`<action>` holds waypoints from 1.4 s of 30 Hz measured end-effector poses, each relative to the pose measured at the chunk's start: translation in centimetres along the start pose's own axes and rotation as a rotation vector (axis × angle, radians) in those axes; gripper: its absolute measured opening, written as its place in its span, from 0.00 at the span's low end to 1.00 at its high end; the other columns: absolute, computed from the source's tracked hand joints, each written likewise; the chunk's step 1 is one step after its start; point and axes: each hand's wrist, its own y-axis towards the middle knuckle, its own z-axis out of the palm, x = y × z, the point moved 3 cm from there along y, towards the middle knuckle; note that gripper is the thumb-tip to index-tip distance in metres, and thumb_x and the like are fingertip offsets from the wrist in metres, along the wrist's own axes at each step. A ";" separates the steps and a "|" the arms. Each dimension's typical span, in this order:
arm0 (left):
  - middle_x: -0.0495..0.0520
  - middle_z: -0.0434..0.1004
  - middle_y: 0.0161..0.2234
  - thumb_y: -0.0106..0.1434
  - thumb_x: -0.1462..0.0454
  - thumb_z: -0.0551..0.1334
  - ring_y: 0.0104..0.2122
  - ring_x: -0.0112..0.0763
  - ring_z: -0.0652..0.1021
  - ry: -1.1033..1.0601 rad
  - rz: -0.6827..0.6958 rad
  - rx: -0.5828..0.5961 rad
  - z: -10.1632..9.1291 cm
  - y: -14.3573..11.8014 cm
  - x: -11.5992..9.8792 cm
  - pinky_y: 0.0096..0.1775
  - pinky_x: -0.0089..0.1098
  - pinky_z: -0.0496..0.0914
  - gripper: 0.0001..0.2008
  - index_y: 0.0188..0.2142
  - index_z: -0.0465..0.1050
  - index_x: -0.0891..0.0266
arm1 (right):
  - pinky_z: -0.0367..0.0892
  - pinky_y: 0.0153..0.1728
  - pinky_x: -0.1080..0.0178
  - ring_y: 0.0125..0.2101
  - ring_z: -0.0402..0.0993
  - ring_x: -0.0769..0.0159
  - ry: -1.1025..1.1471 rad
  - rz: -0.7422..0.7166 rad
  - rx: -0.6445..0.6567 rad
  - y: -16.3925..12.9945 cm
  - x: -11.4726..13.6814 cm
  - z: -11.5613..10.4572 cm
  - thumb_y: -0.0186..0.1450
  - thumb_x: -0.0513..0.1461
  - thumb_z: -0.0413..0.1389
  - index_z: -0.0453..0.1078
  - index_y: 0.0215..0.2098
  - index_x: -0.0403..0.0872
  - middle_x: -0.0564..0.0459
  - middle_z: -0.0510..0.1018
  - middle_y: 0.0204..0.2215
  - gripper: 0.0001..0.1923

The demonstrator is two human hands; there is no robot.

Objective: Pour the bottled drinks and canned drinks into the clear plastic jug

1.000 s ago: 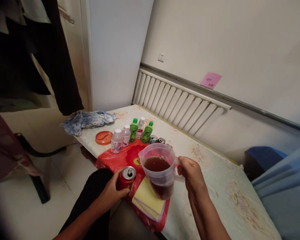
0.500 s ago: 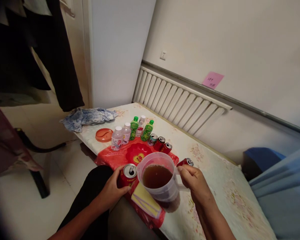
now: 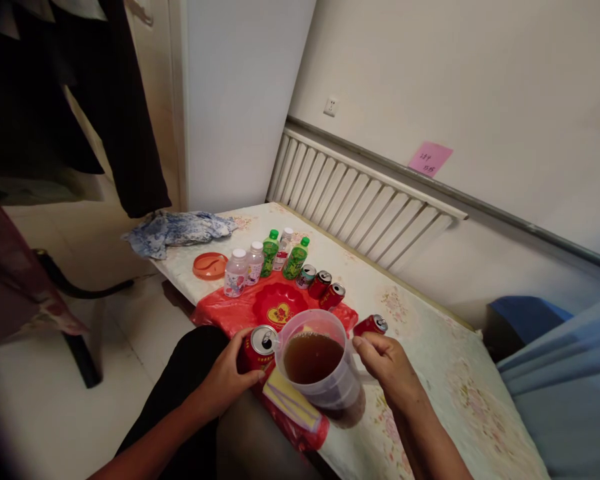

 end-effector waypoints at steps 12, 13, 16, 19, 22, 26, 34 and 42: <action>0.60 0.71 0.55 0.45 0.68 0.66 0.56 0.48 0.71 0.021 0.032 -0.007 0.2 -0.1 0.4 0.59 0.47 0.63 0.35 0.55 0.63 0.61 | 0.41 0.21 0.64 0.20 0.43 0.72 -0.053 -0.014 0.038 -0.1 0.5 0.2 0.59 0.57 0.54 0.49 0.17 0.50 0.61 0.49 0.16 0.27; 0.60 0.71 0.55 0.45 0.67 0.66 0.56 0.48 0.71 0.021 0.033 -0.007 0.2 -0.1 0.4 0.59 0.47 0.63 0.34 0.55 0.63 0.61 | 0.41 0.21 0.64 0.20 0.43 0.72 -0.060 -0.017 0.041 0.0 0.6 0.2 0.59 0.57 0.54 0.49 0.17 0.50 0.61 0.49 0.16 0.27; 0.60 0.71 0.55 0.46 0.67 0.66 0.56 0.48 0.71 0.021 0.037 -0.005 0.2 -0.1 0.4 0.59 0.48 0.63 0.34 0.55 0.63 0.61 | 0.42 0.22 0.64 0.20 0.43 0.72 -0.077 -0.016 0.050 0.0 0.8 0.2 0.59 0.57 0.54 0.49 0.17 0.50 0.61 0.49 0.16 0.27; 0.59 0.71 0.55 0.45 0.68 0.66 0.56 0.48 0.71 0.022 0.046 -0.013 0.2 -0.1 0.4 0.59 0.48 0.62 0.35 0.55 0.63 0.60 | 0.42 0.22 0.64 0.19 0.44 0.72 -0.079 -0.009 0.047 0.0 1.0 0.2 0.59 0.57 0.55 0.50 0.16 0.50 0.61 0.50 0.16 0.27; 0.59 0.72 0.54 0.45 0.68 0.67 0.55 0.48 0.71 0.029 0.050 -0.017 0.2 -0.1 0.3 0.59 0.48 0.63 0.34 0.54 0.64 0.59 | 0.42 0.22 0.64 0.19 0.44 0.72 -0.098 -0.014 0.049 0.1 1.1 0.1 0.58 0.57 0.56 0.51 0.16 0.50 0.60 0.50 0.16 0.27; 0.59 0.72 0.53 0.45 0.68 0.67 0.55 0.48 0.71 0.036 0.041 -0.004 0.1 -0.2 0.1 0.59 0.48 0.63 0.34 0.54 0.64 0.59 | 0.42 0.22 0.64 0.20 0.44 0.72 -0.128 -0.016 0.055 0.1 1.3 0.0 0.58 0.58 0.55 0.50 0.16 0.49 0.61 0.49 0.16 0.28; 0.58 0.72 0.54 0.45 0.68 0.67 0.55 0.48 0.71 0.038 0.047 -0.003 0.0 -0.2 0.2 0.59 0.48 0.63 0.34 0.54 0.65 0.58 | 0.43 0.22 0.64 0.21 0.44 0.71 -0.145 0.008 0.062 0.1 1.8 -0.1 0.56 0.59 0.56 0.51 0.16 0.49 0.60 0.49 0.17 0.28; 0.60 0.71 0.55 0.45 0.69 0.67 0.56 0.48 0.71 0.059 0.044 -0.003 0.1 -0.3 0.4 0.60 0.48 0.62 0.34 0.54 0.64 0.60 | 0.44 0.21 0.65 0.20 0.45 0.71 -0.200 -0.006 0.051 0.1 2.5 0.1 0.56 0.57 0.57 0.54 0.15 0.49 0.60 0.50 0.17 0.26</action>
